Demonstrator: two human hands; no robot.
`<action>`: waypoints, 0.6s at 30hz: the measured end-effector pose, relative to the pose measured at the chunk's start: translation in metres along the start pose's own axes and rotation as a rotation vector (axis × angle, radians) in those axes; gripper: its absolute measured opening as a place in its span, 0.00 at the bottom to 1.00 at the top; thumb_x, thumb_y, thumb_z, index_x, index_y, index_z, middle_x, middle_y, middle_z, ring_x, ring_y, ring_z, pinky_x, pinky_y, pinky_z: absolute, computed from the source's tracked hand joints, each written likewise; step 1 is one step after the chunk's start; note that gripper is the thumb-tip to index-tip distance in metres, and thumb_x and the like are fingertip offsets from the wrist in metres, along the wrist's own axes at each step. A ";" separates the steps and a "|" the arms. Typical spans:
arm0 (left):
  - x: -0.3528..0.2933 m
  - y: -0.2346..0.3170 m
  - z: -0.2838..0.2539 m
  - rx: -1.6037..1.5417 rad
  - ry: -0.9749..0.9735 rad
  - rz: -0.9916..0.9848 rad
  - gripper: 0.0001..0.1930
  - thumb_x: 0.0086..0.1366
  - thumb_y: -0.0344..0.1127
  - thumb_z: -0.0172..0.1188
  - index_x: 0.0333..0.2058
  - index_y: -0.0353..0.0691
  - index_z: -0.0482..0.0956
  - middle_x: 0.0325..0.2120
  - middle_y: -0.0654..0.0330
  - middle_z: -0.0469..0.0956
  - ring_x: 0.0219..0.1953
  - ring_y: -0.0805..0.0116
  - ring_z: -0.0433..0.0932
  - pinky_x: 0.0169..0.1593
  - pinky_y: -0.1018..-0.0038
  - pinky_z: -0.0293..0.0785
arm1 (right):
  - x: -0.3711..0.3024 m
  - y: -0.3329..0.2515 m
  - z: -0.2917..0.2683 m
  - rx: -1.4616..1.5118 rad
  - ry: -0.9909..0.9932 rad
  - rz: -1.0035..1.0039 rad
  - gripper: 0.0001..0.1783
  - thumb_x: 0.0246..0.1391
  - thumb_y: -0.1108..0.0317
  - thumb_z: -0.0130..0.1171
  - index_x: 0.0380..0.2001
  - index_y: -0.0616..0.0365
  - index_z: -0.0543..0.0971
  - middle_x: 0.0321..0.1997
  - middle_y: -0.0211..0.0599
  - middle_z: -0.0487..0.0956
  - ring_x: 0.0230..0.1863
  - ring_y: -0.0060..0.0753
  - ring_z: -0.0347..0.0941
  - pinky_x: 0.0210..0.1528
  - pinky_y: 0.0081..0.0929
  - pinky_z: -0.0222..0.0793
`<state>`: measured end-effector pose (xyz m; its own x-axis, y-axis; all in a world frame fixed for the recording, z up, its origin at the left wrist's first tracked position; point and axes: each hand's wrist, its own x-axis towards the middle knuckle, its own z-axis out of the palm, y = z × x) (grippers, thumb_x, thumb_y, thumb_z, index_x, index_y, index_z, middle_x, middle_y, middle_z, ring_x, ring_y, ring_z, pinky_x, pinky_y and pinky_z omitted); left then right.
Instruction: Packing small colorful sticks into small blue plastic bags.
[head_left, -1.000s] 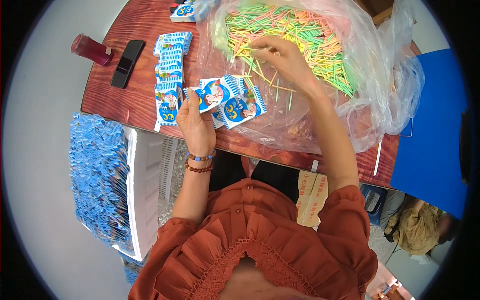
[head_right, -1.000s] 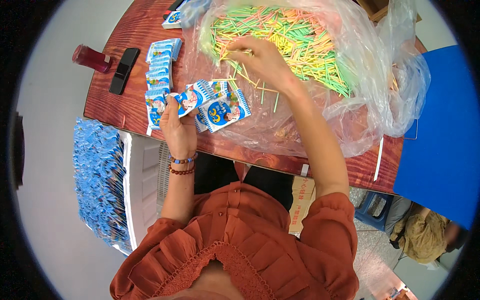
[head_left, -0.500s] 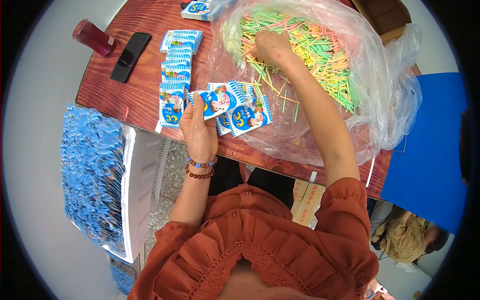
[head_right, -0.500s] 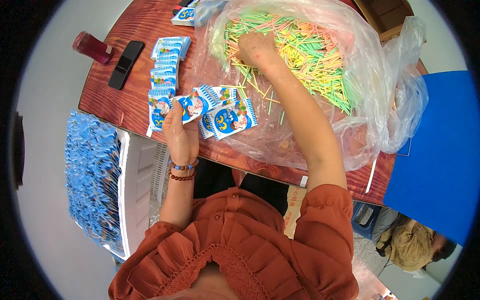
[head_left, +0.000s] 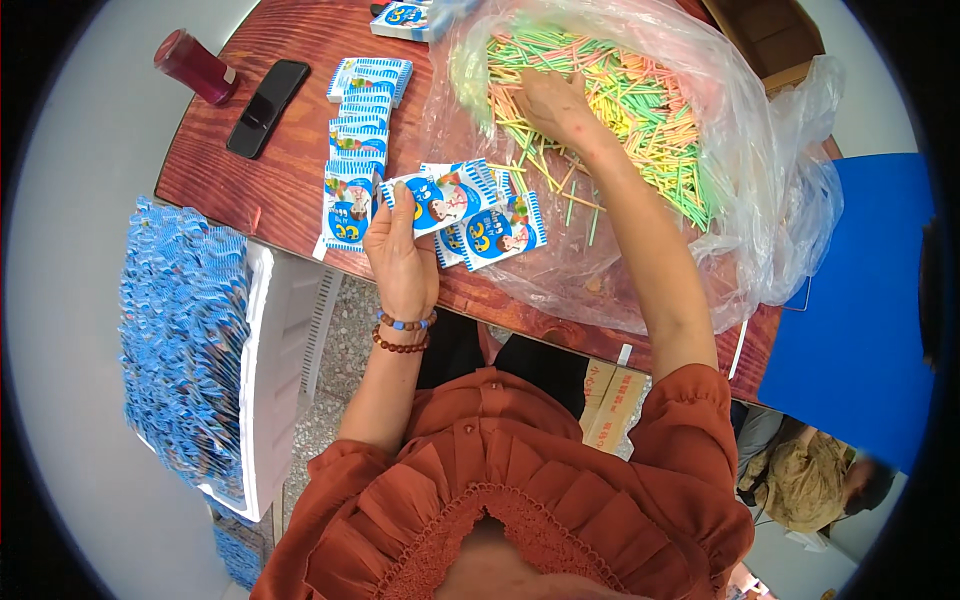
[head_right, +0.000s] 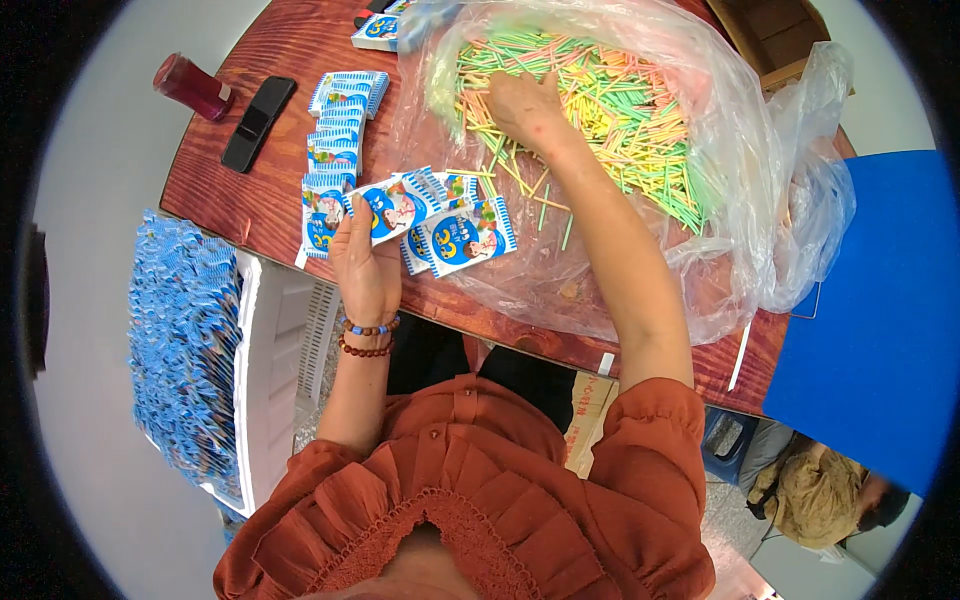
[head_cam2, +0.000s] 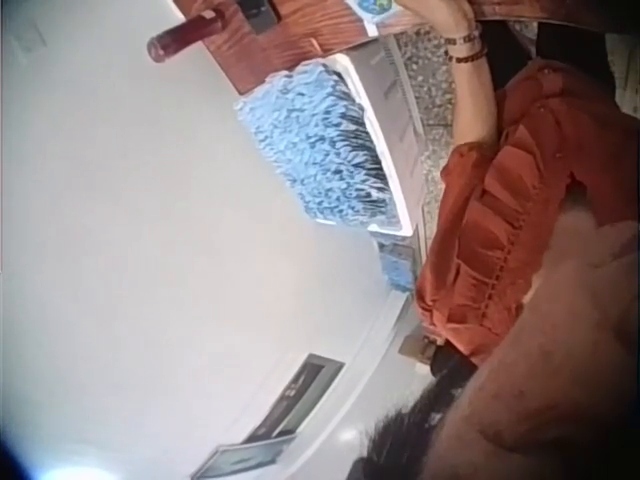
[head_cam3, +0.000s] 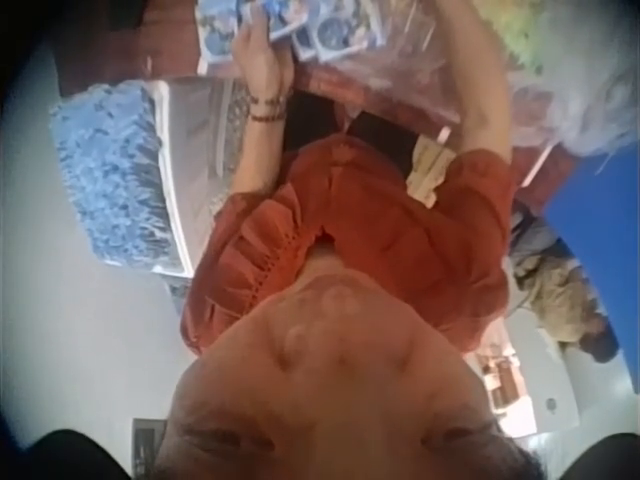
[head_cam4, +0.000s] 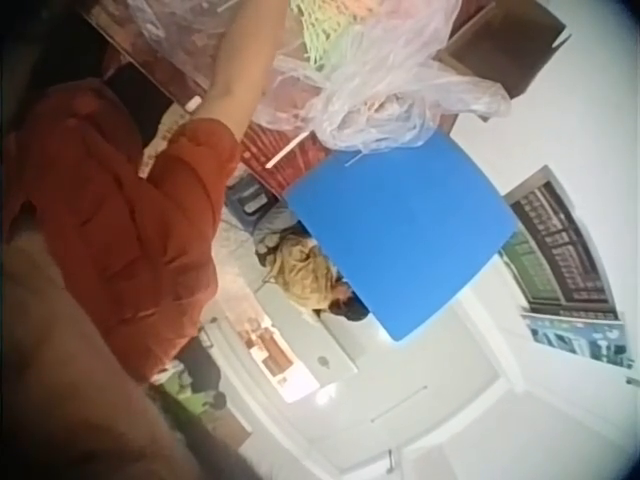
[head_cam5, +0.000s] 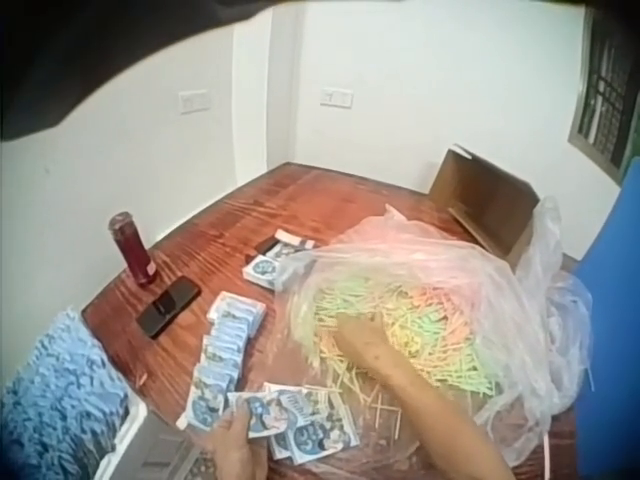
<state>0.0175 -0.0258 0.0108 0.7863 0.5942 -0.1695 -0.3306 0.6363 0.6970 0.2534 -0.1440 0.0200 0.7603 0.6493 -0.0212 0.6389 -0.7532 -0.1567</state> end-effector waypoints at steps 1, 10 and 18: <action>0.000 -0.001 0.000 0.006 -0.010 -0.005 0.10 0.70 0.35 0.52 0.36 0.36 0.78 0.34 0.63 0.80 0.35 0.79 0.78 0.40 0.79 0.75 | 0.000 0.000 0.002 -0.001 0.001 0.003 0.16 0.57 0.61 0.47 0.38 0.62 0.76 0.43 0.50 0.79 0.52 0.49 0.71 0.59 0.57 0.50; 0.001 -0.002 0.000 -0.011 -0.030 -0.015 0.09 0.70 0.35 0.53 0.36 0.36 0.78 0.34 0.63 0.81 0.35 0.80 0.78 0.40 0.80 0.75 | 0.003 -0.024 -0.006 -0.155 -0.051 0.048 0.19 0.53 0.57 0.51 0.35 0.63 0.78 0.42 0.51 0.79 0.48 0.47 0.73 0.54 0.52 0.54; 0.000 0.001 0.000 -0.021 -0.025 -0.010 0.08 0.70 0.34 0.53 0.36 0.36 0.78 0.34 0.63 0.80 0.35 0.79 0.78 0.40 0.79 0.75 | 0.000 -0.020 -0.011 0.096 -0.095 0.154 0.23 0.62 0.52 0.45 0.45 0.64 0.72 0.37 0.46 0.81 0.42 0.47 0.76 0.52 0.48 0.59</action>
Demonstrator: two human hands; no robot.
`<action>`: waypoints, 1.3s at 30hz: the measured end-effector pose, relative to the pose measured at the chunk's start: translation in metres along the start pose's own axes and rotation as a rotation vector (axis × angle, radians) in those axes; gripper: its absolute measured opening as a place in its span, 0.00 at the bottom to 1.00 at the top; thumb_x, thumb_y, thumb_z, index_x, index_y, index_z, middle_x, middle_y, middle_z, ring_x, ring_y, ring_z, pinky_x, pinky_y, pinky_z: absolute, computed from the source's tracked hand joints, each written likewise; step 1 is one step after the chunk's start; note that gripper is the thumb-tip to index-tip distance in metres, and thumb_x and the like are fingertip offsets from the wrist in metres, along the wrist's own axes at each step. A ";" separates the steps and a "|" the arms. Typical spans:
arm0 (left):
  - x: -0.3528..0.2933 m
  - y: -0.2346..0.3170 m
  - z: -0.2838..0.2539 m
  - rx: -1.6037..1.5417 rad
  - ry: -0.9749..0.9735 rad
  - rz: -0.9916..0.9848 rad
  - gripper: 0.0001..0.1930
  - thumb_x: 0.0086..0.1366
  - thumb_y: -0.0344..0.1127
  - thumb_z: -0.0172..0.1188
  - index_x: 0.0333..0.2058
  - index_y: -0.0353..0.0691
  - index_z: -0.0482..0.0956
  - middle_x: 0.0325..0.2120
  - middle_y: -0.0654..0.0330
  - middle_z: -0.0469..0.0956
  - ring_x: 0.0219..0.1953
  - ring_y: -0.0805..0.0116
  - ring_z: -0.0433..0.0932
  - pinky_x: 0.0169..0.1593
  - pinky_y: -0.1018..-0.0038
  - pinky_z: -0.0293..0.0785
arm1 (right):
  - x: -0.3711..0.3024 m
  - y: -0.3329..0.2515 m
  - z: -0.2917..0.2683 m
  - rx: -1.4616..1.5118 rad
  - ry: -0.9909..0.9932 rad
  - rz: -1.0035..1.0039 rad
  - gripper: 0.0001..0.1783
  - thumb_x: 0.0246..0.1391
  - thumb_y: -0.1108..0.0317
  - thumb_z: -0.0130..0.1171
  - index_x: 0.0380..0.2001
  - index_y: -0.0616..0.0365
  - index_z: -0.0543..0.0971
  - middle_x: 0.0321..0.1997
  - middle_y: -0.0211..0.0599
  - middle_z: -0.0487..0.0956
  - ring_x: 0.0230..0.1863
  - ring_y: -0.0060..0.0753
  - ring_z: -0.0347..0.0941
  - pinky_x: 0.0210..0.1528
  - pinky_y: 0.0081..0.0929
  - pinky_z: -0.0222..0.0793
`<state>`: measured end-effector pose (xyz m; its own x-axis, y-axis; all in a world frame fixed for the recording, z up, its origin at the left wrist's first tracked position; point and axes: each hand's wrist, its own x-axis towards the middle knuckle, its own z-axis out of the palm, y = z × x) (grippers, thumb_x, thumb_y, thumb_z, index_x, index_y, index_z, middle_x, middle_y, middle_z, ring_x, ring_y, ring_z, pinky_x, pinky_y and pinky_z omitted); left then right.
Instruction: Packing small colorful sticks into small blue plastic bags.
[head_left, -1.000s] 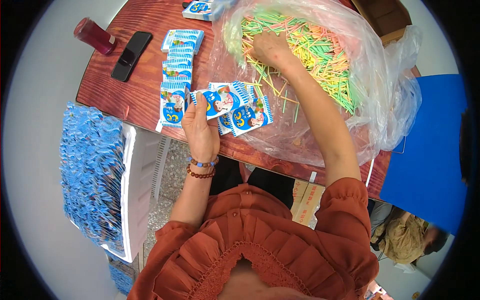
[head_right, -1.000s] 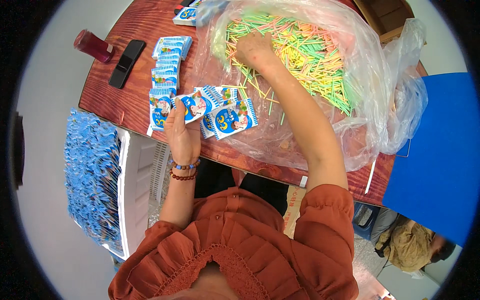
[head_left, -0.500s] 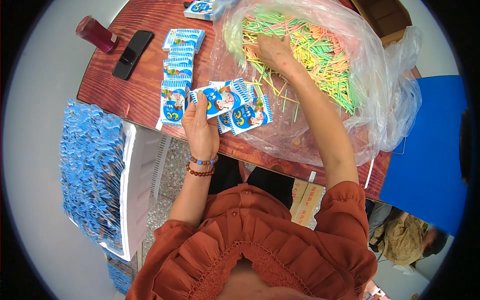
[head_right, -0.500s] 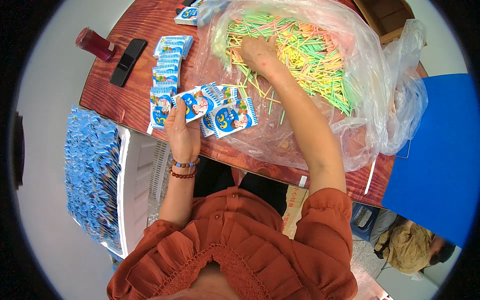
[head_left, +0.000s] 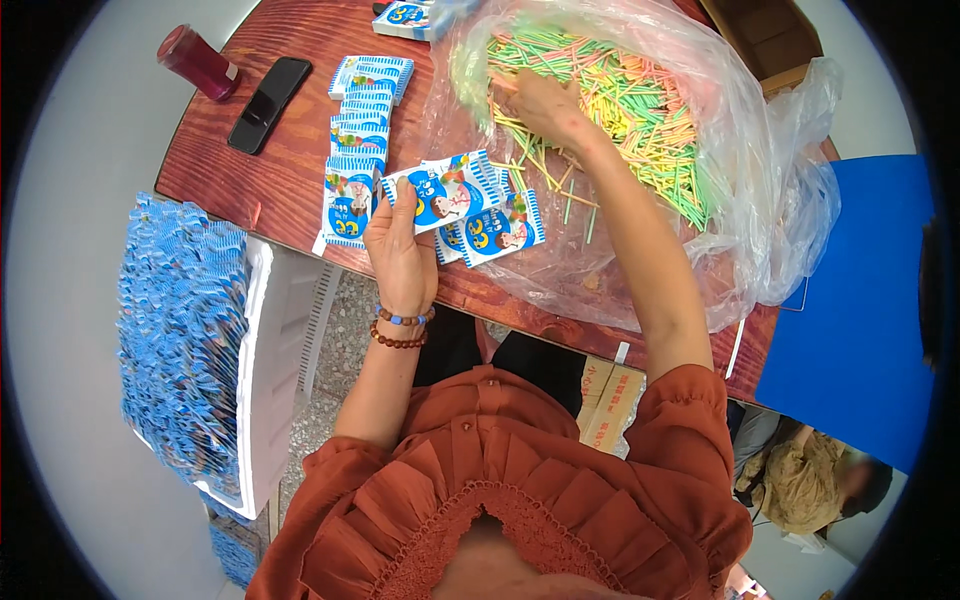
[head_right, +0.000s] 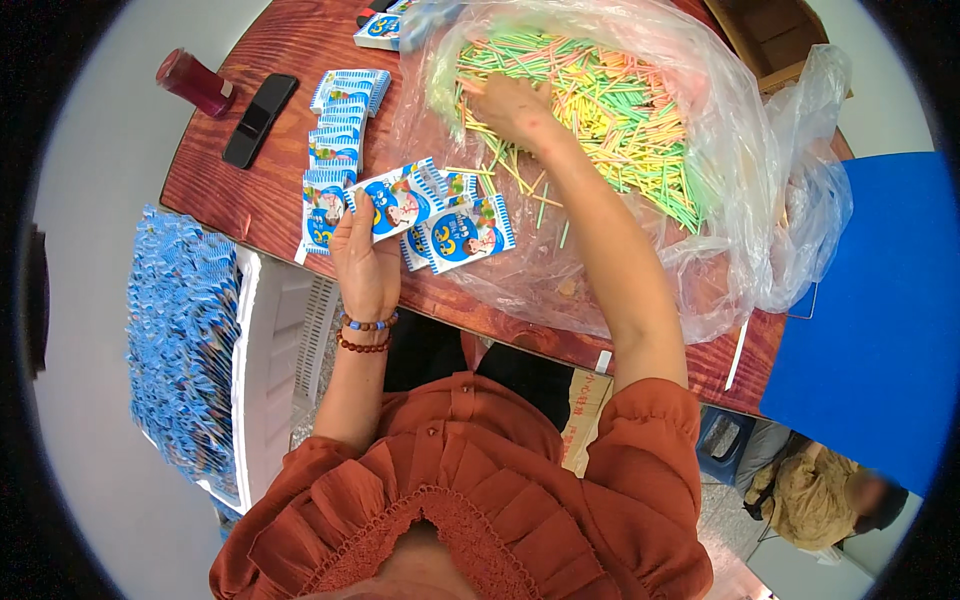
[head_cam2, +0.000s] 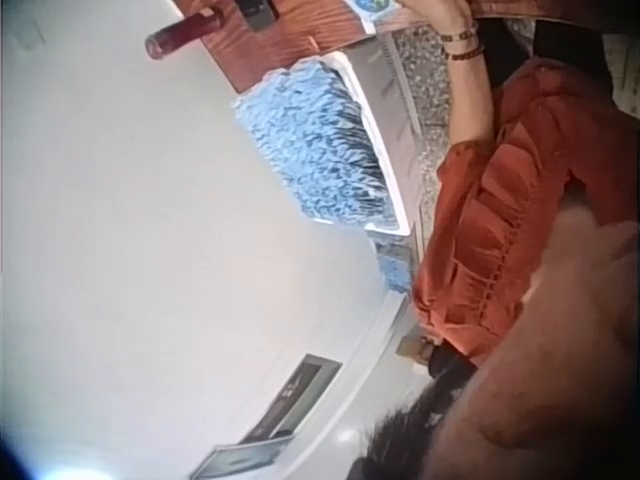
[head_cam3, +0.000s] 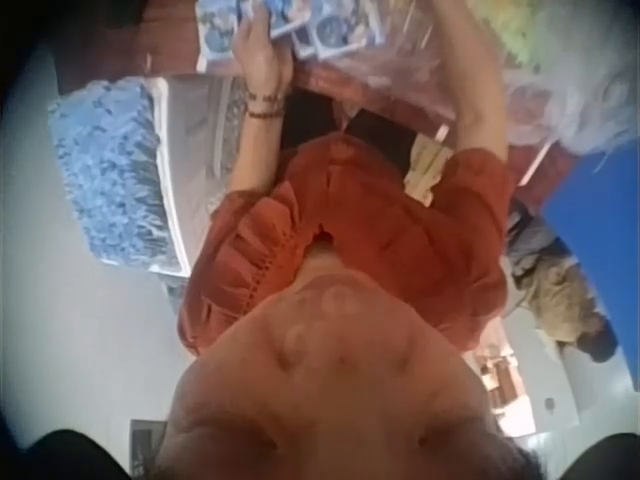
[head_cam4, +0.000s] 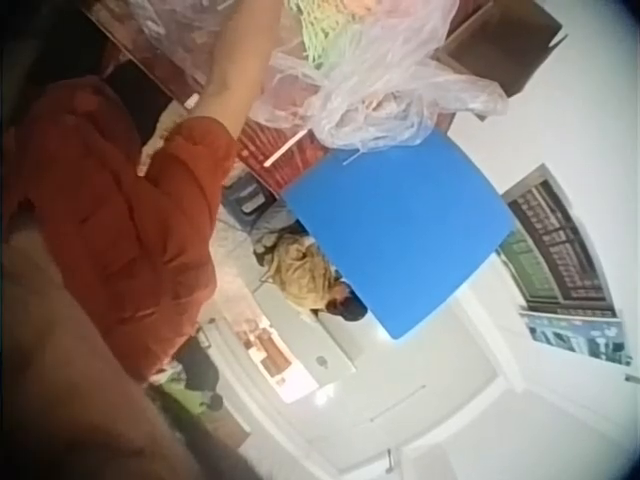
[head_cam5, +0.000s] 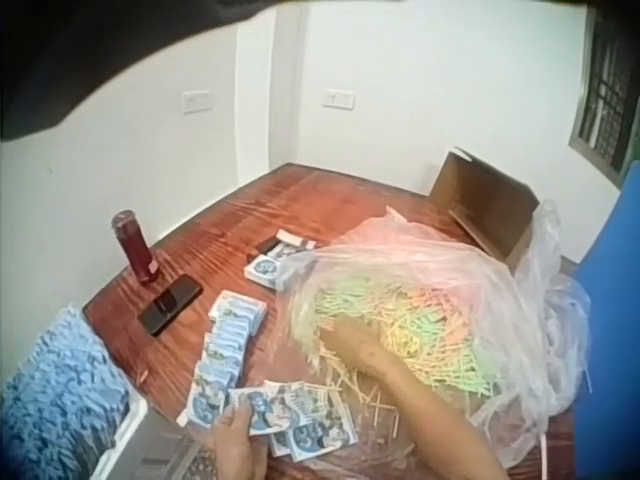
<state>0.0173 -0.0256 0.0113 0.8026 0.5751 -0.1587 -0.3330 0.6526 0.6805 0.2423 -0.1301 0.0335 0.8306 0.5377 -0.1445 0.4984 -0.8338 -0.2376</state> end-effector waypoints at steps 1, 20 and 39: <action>0.000 0.001 -0.001 0.005 -0.001 0.013 0.08 0.69 0.34 0.53 0.36 0.36 0.78 0.35 0.63 0.80 0.35 0.79 0.78 0.40 0.80 0.76 | 0.000 0.005 0.003 0.001 -0.001 -0.006 0.23 0.62 0.52 0.45 0.45 0.64 0.72 0.37 0.46 0.81 0.42 0.47 0.76 0.52 0.48 0.59; 0.000 -0.002 0.004 -0.032 -0.055 -0.069 0.11 0.70 0.36 0.51 0.40 0.34 0.77 0.39 0.59 0.80 0.40 0.73 0.79 0.44 0.74 0.76 | -0.006 0.043 -0.002 1.249 0.266 -0.120 0.14 0.65 0.68 0.44 0.47 0.66 0.72 0.48 0.45 0.78 0.52 0.35 0.72 0.57 0.31 0.66; 0.007 -0.018 0.039 -0.062 -0.143 -0.051 0.13 0.70 0.39 0.51 0.39 0.34 0.77 0.36 0.59 0.80 0.36 0.73 0.79 0.38 0.76 0.76 | -0.134 -0.044 -0.031 1.689 0.624 -0.598 0.10 0.67 0.69 0.42 0.46 0.60 0.69 0.44 0.45 0.77 0.58 0.49 0.69 0.63 0.40 0.60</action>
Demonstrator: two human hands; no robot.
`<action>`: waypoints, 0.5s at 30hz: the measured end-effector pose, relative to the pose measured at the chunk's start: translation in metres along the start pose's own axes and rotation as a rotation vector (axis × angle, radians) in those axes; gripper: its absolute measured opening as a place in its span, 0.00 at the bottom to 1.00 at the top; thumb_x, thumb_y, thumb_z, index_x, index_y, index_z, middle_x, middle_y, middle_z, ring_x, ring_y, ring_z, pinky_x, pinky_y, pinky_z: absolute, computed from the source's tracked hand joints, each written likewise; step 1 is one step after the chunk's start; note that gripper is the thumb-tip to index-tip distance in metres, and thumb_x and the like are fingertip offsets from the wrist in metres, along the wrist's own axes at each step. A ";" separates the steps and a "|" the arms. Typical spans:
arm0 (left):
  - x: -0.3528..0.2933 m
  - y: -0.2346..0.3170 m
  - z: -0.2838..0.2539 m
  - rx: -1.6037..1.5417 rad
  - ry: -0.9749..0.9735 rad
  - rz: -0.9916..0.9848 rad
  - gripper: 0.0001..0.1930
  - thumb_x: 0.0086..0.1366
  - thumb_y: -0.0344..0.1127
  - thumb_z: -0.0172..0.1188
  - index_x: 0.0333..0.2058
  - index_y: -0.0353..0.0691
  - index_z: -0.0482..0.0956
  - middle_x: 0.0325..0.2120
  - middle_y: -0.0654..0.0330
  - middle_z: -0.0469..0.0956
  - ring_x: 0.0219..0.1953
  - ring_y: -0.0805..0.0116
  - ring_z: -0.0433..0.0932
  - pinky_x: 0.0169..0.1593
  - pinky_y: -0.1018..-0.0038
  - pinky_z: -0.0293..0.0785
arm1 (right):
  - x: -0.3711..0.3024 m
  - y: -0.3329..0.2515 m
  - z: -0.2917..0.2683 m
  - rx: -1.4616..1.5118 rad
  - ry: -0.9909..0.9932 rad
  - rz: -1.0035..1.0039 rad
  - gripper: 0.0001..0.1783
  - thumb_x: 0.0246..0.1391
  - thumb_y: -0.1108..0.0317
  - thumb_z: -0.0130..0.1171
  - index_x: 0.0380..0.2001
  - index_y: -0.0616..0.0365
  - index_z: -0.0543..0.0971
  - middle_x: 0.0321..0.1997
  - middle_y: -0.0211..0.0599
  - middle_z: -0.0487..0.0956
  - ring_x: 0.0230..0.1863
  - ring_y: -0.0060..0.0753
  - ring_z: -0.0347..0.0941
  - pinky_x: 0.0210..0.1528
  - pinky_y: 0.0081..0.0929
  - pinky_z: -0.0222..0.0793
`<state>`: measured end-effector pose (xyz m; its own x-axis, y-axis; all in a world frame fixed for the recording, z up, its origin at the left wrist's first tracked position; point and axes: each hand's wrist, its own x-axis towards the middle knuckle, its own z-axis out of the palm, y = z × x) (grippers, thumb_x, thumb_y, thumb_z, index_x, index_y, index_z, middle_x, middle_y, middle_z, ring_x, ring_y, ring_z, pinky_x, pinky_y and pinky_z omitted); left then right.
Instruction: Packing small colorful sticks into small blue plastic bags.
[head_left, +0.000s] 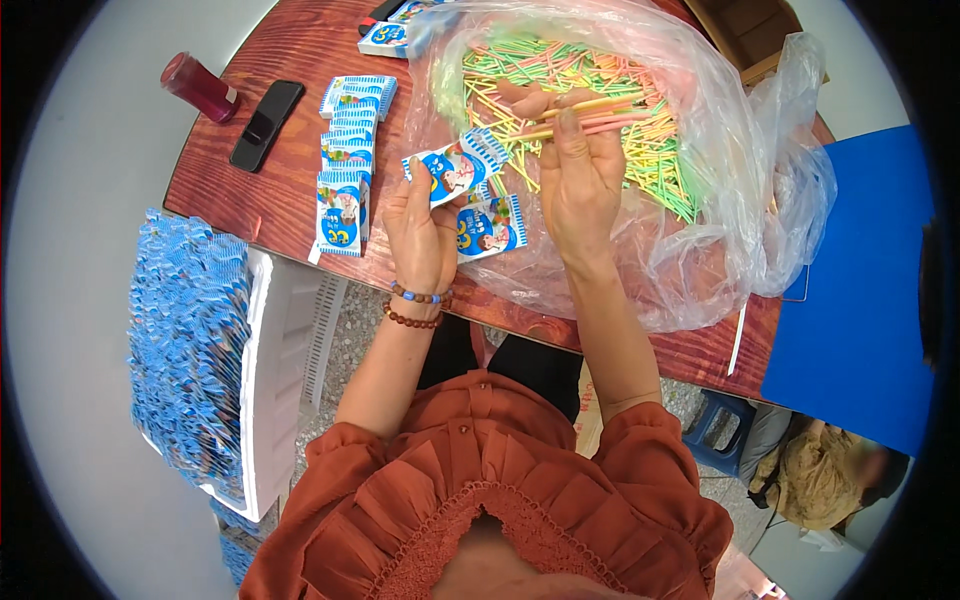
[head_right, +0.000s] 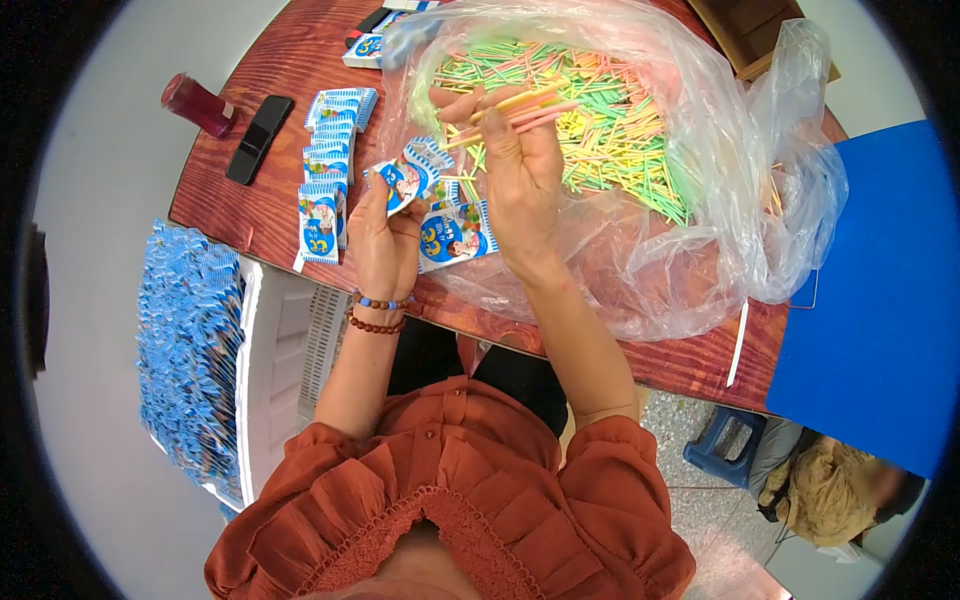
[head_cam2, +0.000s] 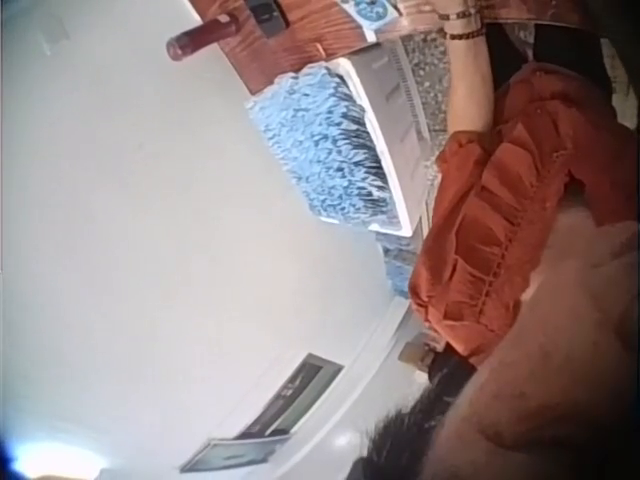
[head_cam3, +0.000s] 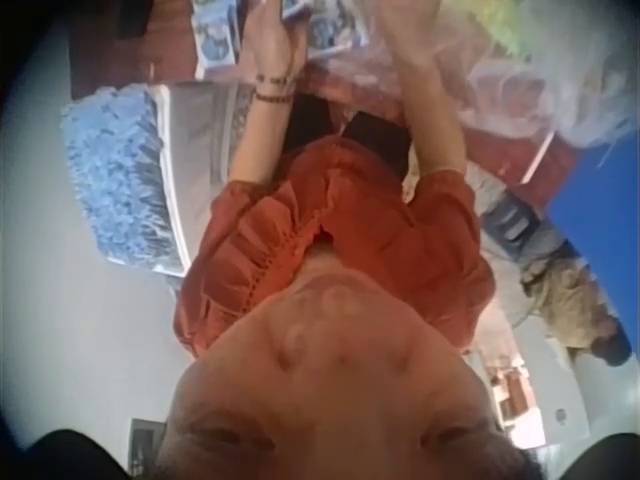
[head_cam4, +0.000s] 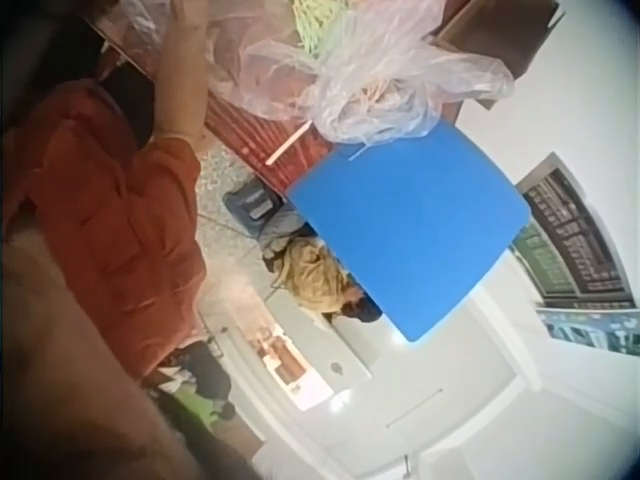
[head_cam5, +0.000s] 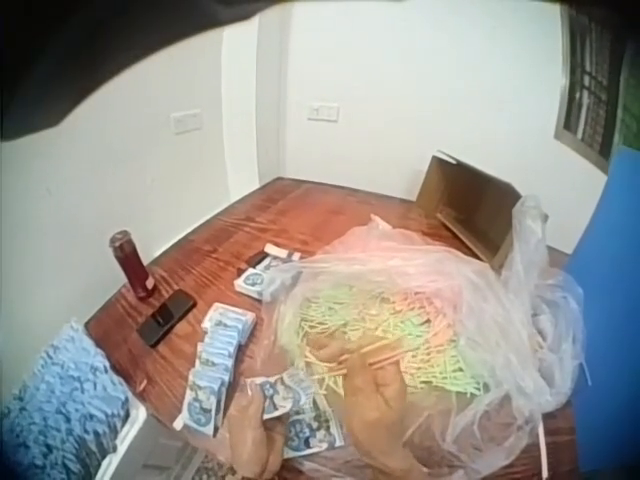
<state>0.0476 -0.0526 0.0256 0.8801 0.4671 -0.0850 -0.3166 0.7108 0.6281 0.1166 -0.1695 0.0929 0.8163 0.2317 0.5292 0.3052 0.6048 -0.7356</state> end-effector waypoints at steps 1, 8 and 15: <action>-0.001 0.001 0.002 0.021 -0.005 0.007 0.13 0.71 0.40 0.51 0.39 0.34 0.77 0.36 0.59 0.80 0.36 0.73 0.79 0.39 0.75 0.76 | -0.002 -0.001 0.002 0.006 -0.020 0.015 0.10 0.67 0.69 0.42 0.46 0.61 0.69 0.44 0.44 0.77 0.57 0.47 0.69 0.63 0.40 0.60; -0.006 -0.001 0.013 0.020 -0.001 0.014 0.13 0.71 0.40 0.50 0.37 0.35 0.77 0.34 0.60 0.79 0.36 0.73 0.78 0.40 0.75 0.77 | -0.018 0.014 0.016 -0.017 0.042 0.044 0.11 0.67 0.68 0.43 0.46 0.63 0.69 0.45 0.44 0.77 0.57 0.38 0.69 0.61 0.35 0.61; -0.006 -0.009 0.013 -0.041 0.009 0.050 0.13 0.71 0.39 0.51 0.39 0.34 0.76 0.37 0.59 0.79 0.38 0.72 0.79 0.44 0.73 0.77 | -0.030 0.021 0.031 -0.115 0.215 0.085 0.13 0.67 0.66 0.44 0.47 0.62 0.70 0.50 0.43 0.76 0.54 0.28 0.69 0.55 0.26 0.64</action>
<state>0.0494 -0.0688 0.0306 0.8597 0.5072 -0.0610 -0.3746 0.7070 0.5999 0.0837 -0.1405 0.0750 0.9231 0.1038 0.3704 0.2747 0.4963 -0.8236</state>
